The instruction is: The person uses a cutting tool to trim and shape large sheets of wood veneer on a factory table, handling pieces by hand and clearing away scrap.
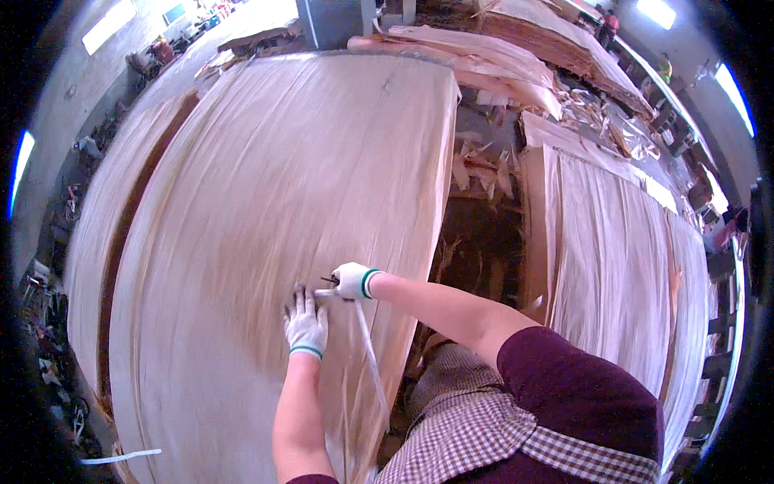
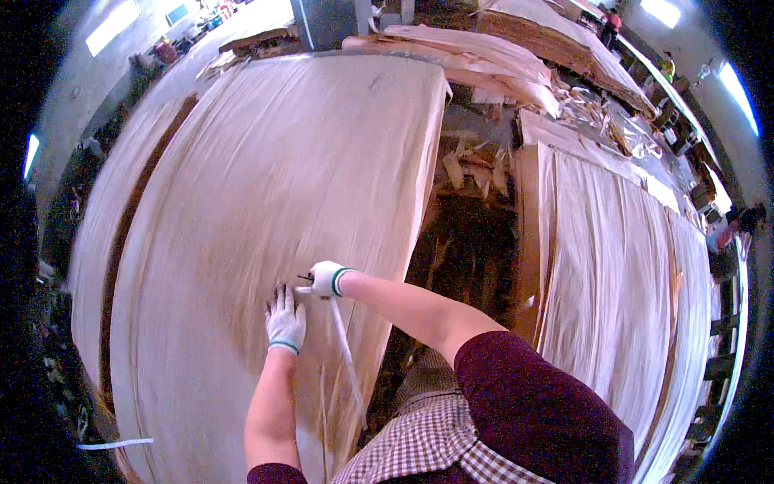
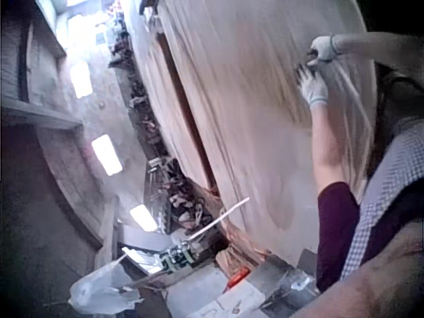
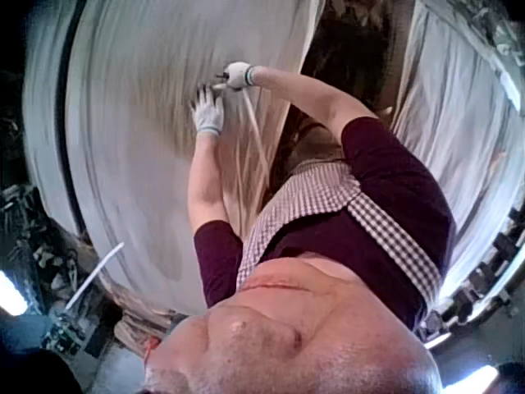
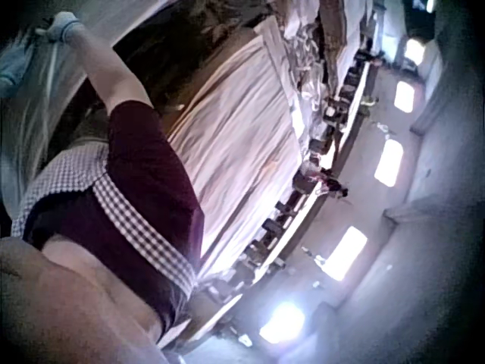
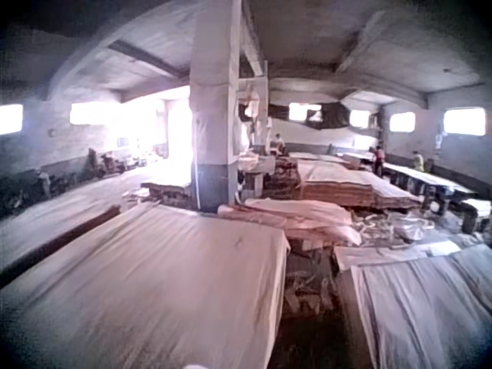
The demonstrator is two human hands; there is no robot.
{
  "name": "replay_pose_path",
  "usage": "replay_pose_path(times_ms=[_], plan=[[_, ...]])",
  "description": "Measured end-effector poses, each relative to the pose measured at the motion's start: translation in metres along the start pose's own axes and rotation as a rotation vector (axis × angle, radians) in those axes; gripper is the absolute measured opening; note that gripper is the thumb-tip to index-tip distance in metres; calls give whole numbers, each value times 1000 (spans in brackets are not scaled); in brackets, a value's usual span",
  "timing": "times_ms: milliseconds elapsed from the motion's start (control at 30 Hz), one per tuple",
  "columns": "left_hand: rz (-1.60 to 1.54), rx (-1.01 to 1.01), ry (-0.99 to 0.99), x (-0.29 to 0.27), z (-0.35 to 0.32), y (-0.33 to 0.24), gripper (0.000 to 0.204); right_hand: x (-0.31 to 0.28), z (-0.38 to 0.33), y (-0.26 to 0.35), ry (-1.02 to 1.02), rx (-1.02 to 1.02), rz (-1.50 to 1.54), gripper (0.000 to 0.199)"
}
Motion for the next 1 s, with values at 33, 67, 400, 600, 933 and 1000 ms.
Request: replay_pose_path(times_ms=[33,67,400,600,933,1000], plan=[[5,-5,-13,2,1,-1,60,-24,-8,-8,-154,-27,-95,28],[2,8,-24,-1,3,-4,60,-40,-5,-23,-185,17,-1,28],[-594,-284,-231,-41,-91,13,35,15,-95,95,544,-127,773,29],[-439,-620,-345,-23,-308,93,46,129,-176,129,765,143,842,15],[16,-1300,-465,-24,-585,263,59,300,-174,325,954,-244,449,19],[-25,-1353,-511,-31,-589,273,73,353,-166,365,938,-184,474,22]])
Point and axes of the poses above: each hand's wrist, its own z-axis towards the middle knuckle, its own x-axis out of the palm, y = z × x, the point moved 6 cm from there along z, towards the middle knuckle, and after that the axes turned 5 degrees about -x, right-handed, at the moved point
